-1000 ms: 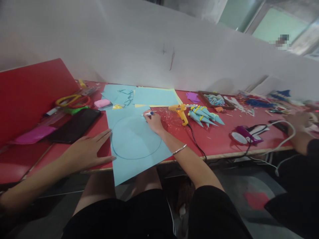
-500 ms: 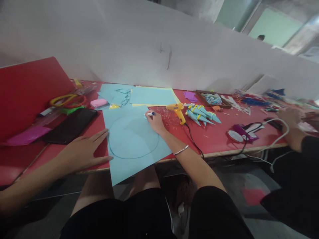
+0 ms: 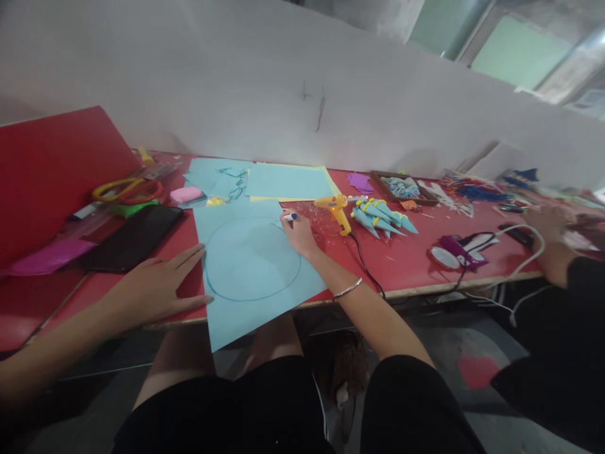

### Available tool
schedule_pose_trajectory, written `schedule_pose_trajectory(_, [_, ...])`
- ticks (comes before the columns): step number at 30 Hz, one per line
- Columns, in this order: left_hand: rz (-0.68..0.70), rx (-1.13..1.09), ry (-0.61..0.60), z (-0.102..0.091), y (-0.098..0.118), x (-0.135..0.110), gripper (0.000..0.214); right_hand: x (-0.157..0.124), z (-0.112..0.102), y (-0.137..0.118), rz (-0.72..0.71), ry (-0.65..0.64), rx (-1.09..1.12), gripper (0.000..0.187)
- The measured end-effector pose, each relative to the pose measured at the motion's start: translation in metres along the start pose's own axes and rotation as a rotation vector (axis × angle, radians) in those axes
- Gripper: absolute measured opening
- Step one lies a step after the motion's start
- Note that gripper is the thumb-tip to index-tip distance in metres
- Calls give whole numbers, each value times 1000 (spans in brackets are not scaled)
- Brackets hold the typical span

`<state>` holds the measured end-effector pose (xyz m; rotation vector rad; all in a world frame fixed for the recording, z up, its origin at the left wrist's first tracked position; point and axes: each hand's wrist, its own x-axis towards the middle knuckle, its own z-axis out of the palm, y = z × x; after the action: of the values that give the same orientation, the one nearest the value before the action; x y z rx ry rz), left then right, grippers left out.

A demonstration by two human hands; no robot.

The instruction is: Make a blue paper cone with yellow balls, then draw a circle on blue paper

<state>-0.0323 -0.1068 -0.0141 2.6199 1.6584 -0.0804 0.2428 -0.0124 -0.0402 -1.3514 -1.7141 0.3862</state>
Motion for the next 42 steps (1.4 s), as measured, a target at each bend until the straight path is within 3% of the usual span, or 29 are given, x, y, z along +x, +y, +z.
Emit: schedule_pose_trajectory(42, [-20, 49, -34, -7, 5, 1, 99, -43, -32, -1, -37, 33, -110, 15])
